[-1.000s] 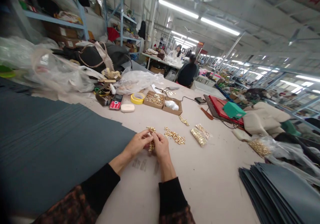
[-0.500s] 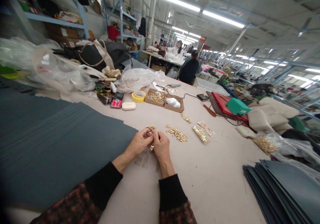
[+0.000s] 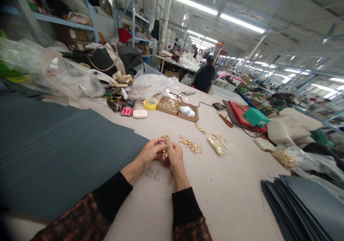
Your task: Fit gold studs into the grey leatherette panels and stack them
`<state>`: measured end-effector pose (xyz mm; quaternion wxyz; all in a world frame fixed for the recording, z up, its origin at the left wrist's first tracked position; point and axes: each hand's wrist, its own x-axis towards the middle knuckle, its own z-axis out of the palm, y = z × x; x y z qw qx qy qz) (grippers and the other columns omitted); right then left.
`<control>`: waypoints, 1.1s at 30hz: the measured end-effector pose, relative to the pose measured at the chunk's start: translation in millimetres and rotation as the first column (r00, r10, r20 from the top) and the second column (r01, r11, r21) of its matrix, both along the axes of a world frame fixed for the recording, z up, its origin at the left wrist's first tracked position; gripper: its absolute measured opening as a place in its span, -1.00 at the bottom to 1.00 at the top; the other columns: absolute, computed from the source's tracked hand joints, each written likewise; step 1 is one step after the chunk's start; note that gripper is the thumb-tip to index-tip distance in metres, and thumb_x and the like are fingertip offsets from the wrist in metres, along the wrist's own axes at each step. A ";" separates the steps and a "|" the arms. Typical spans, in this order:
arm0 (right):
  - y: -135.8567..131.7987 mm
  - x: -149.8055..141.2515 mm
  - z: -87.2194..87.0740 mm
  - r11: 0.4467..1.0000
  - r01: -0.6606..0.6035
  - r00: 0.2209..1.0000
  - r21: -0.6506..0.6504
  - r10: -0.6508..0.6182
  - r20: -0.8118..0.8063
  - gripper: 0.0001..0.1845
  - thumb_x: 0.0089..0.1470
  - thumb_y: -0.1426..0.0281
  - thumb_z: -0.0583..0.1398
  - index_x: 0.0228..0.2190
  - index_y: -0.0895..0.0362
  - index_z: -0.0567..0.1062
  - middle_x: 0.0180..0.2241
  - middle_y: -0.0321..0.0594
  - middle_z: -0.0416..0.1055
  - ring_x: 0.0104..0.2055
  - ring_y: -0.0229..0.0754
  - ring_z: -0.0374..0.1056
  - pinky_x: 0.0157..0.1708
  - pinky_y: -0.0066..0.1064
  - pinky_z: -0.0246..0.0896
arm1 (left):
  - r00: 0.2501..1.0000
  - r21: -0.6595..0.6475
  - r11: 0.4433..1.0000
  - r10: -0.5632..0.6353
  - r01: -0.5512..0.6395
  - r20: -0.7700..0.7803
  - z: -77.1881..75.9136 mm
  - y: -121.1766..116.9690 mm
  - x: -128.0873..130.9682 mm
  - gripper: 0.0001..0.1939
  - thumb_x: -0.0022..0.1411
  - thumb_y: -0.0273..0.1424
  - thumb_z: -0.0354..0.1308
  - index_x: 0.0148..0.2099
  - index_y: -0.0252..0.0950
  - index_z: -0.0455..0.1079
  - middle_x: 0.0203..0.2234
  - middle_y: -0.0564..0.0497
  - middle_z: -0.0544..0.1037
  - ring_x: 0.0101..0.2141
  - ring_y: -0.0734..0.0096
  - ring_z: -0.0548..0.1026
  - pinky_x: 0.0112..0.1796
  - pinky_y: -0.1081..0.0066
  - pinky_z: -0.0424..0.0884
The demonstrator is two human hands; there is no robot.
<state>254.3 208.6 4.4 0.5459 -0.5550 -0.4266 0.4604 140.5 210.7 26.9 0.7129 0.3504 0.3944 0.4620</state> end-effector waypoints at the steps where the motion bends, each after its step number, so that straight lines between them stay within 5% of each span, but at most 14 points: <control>1: -0.5 -1.0 0.8 1.000 0.003 1.000 -0.007 -0.003 -0.012 -0.49 -0.12 -0.05 0.29 -0.52 0.18 0.44 -0.61 -0.34 0.30 -0.62 -0.31 0.14 -0.70 -0.49 0.03 | 1.000 -0.003 1.000 0.006 -0.006 0.015 0.3 -0.4 0.0 -0.81 0.16 -0.47 0.25 -0.15 -0.35 0.38 -0.45 0.08 0.49 -0.52 0.51 0.46 -0.54 0.51 0.41; 10: 0.2 -4.8 3.8 0.997 0.071 0.967 0.003 -0.068 -0.246 -0.51 -0.19 0.00 0.34 -0.56 0.11 0.29 -0.68 -0.48 0.18 -0.70 -0.40 0.04 -0.77 -0.54 -0.12 | 0.989 -0.037 0.999 0.029 -0.024 0.144 -1.9 -2.5 2.4 -0.74 0.11 -0.45 0.21 -0.13 -0.35 0.32 -0.49 0.02 0.49 -0.50 0.44 0.49 -0.44 0.38 0.50; 17: -0.2 -2.7 -1.2 0.979 0.155 0.980 0.131 -0.136 -0.145 -0.55 -0.14 0.07 0.35 -0.58 0.15 0.34 -0.67 -0.46 0.21 -0.64 -0.40 0.10 -0.65 -0.54 0.07 | 0.993 0.046 0.994 0.095 -0.098 0.067 -7.6 -5.4 5.5 -0.35 -0.21 -0.66 0.38 -0.01 -0.31 0.33 -0.40 0.10 0.45 -0.42 0.52 0.47 -0.40 0.54 0.43; 21: 0.7 -4.2 -1.3 0.986 0.120 0.984 0.118 -0.102 -0.147 -0.55 -0.16 0.07 0.36 -0.59 0.15 0.34 -0.68 -0.43 0.24 -0.65 -0.39 0.12 -0.68 -0.54 0.05 | 0.994 0.036 0.996 0.085 -0.087 0.067 -7.1 -6.1 5.5 -0.33 -0.26 -0.73 0.35 -0.03 -0.33 0.34 -0.38 0.11 0.44 -0.46 0.53 0.45 -0.44 0.51 0.43; 28: -0.5 -1.9 4.2 0.999 0.003 0.936 0.048 0.014 -0.352 -0.50 -0.18 0.07 0.40 -0.54 0.11 0.27 -0.70 -0.53 0.13 -0.74 -0.47 -0.08 -0.80 -0.62 -0.20 | 0.988 -0.149 0.986 0.089 -0.069 0.127 -5.1 -1.1 -1.3 -0.67 0.18 -0.57 0.21 -0.01 -0.32 0.29 -0.37 0.11 0.40 -0.53 0.59 0.37 -0.54 0.53 0.37; 33: -8.6 3.2 9.3 0.987 -0.147 0.901 0.064 0.161 -0.402 -0.58 -0.11 0.12 0.40 -0.34 0.13 0.44 -0.61 -0.45 0.27 -0.67 -0.45 0.12 -0.71 -0.62 -0.01 | 0.971 -0.256 0.964 0.130 -0.076 0.202 -3.0 6.8 -10.0 -0.78 0.33 -0.37 0.11 -0.02 -0.34 0.32 -0.35 0.06 0.44 -0.53 0.59 0.36 -0.56 0.55 0.35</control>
